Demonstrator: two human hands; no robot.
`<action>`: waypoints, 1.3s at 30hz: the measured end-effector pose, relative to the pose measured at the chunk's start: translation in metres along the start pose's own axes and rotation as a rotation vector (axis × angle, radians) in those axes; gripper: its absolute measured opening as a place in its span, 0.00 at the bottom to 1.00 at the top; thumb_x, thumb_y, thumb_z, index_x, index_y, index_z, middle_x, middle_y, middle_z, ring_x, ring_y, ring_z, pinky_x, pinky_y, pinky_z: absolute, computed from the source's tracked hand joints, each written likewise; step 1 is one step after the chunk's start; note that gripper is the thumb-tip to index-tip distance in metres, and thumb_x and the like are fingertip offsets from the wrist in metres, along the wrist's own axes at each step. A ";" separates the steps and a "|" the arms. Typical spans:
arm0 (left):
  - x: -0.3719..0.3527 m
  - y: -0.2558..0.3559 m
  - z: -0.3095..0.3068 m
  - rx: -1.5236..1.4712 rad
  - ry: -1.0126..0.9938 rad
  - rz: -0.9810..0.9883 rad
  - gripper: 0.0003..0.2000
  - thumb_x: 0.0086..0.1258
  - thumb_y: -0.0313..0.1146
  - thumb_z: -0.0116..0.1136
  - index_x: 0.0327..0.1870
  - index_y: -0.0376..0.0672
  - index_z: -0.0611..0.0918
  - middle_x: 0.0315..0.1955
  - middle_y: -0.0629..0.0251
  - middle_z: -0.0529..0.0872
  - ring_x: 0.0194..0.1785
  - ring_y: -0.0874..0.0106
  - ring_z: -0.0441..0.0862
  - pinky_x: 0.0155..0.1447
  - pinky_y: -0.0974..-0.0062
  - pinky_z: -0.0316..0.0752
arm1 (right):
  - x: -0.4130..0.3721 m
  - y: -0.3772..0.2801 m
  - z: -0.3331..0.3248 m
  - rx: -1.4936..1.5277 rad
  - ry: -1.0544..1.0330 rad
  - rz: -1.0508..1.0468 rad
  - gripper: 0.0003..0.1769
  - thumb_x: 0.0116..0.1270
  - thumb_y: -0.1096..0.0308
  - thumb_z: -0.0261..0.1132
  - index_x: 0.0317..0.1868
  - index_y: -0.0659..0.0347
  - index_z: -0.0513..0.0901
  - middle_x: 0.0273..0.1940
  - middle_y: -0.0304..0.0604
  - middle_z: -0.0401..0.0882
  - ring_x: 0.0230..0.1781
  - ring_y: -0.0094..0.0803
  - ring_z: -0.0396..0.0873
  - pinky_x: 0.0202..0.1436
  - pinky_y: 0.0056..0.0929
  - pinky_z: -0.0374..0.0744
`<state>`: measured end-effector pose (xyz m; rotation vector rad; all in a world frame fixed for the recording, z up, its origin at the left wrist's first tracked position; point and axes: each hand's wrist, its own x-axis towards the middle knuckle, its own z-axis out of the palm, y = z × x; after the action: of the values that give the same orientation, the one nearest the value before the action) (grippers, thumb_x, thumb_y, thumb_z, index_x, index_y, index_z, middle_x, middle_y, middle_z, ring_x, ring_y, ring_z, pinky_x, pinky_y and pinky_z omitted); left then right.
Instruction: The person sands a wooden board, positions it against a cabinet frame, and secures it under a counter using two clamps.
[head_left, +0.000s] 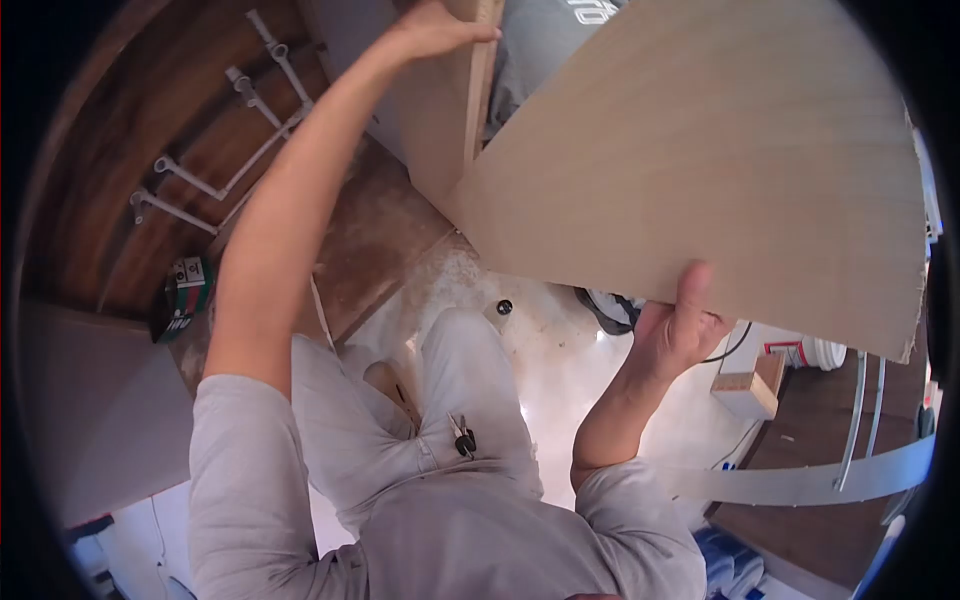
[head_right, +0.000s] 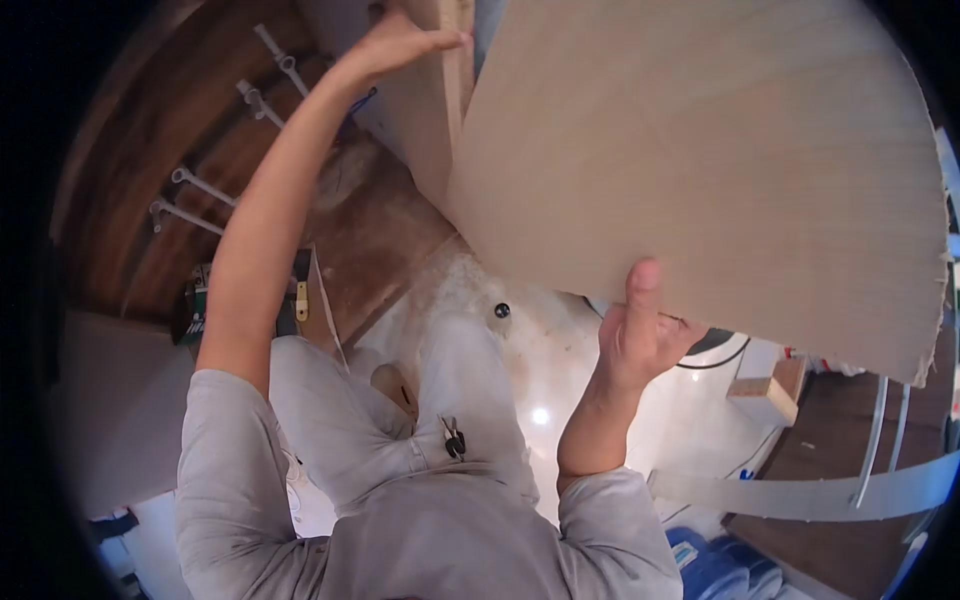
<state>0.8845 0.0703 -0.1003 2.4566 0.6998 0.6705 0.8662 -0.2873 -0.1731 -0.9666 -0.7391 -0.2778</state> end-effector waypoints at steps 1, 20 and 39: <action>0.003 0.003 -0.003 0.035 0.006 0.029 0.71 0.47 0.54 0.71 0.62 0.30 0.16 0.67 0.26 0.26 0.75 0.44 0.29 0.77 0.60 0.39 | 0.001 -0.001 -0.003 0.002 0.007 -0.014 0.17 0.66 0.75 0.62 0.55 0.67 0.74 0.52 0.50 0.77 0.51 0.34 0.77 0.59 0.35 0.75; -0.011 0.013 -0.019 -0.058 -0.026 -0.120 0.67 0.48 0.50 0.70 0.66 0.35 0.19 0.70 0.31 0.32 0.76 0.47 0.35 0.77 0.62 0.42 | 0.004 -0.004 0.005 -0.156 0.079 -0.003 0.15 0.65 0.73 0.64 0.51 0.69 0.77 0.48 0.48 0.80 0.47 0.31 0.79 0.54 0.31 0.77; -0.008 -0.008 0.016 -0.220 0.118 -0.169 0.59 0.47 0.51 0.67 0.68 0.21 0.42 0.60 0.32 0.67 0.64 0.48 0.68 0.66 0.66 0.67 | -0.008 0.014 0.031 -0.227 0.124 0.058 0.14 0.64 0.73 0.67 0.48 0.67 0.76 0.44 0.41 0.80 0.44 0.24 0.77 0.50 0.23 0.74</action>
<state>0.8853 0.0667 -0.1200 2.1451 0.8224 0.7856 0.8536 -0.2546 -0.1769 -1.1728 -0.5731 -0.3731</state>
